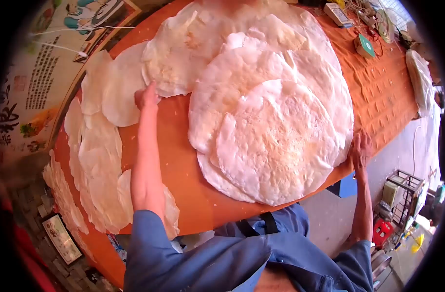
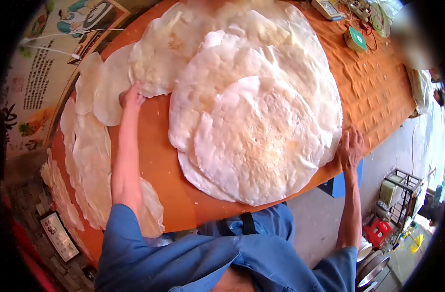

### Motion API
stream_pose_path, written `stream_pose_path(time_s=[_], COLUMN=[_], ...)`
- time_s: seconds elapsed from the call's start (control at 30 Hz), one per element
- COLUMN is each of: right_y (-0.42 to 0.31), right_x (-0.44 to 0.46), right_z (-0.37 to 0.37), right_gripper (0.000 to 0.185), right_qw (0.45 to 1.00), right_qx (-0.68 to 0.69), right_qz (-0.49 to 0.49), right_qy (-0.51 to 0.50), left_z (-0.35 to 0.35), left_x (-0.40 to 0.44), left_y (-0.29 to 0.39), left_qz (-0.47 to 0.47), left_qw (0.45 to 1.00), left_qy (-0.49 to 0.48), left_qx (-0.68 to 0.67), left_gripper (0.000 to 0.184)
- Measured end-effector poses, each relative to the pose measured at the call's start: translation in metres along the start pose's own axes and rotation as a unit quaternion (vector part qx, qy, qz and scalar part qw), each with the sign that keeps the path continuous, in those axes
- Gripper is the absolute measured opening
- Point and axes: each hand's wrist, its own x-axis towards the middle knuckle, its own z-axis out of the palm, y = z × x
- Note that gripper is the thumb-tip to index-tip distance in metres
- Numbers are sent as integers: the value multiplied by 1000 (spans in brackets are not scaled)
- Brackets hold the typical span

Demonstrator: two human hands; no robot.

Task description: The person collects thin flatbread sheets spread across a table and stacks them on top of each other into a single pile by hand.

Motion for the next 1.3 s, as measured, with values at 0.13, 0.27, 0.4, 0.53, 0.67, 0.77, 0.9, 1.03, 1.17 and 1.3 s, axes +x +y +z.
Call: stream_pose_path(time_s=[0.13, 0.27, 0.4, 0.53, 0.67, 0.77, 0.9, 1.03, 1.17, 1.3], right_y=[-6, -7, -9, -11, -13, -14, -13, -13, -12, -17], right_x=[-12, -7, -10, -8, -10, -7, -8, -9, -8, -5], right_z=[19, 16, 13, 12, 11, 11, 12, 12, 12, 7], right_gripper=[48, 48, 49, 49, 48, 48, 48, 48, 48, 48], right_qw=[997, 998, 999, 998, 998, 997, 997, 997, 997, 998], right_qx=[-54, -37, -33, -21, -24, -26, -29, -33, -38, -37], right_qz=[-26, -18, -10, -10, -5, -7, -11, -8, -25, -12], right_qy=[53, 48, 41, 54, 64, 67, 65, 64, 66, 57], left_z=[6, 10, 1, -31, -53, -19, 24, 12, 10, 47], left_x=[22, 29, -4, -82, -219, -269, -314, -318, -252, -146], left_y=[13, 30, 123, 244, 266, 195, 55, 33, 68, 102], left_qz=[-120, -88, 215, 379, 477, 575, 636, 550, 223, 210], left_qw=[978, 954, 920, 876, 826, 695, 479, 560, 826, 945], left_qy=[-48, -138, -225, -252, -297, -430, -534, -591, -513, -241], left_qx=[-166, -252, -238, -156, 38, 30, 285, 186, 72, -62], left_gripper=[24, 29, 30, 26, 18, 20, 21, 28, 19, 21])
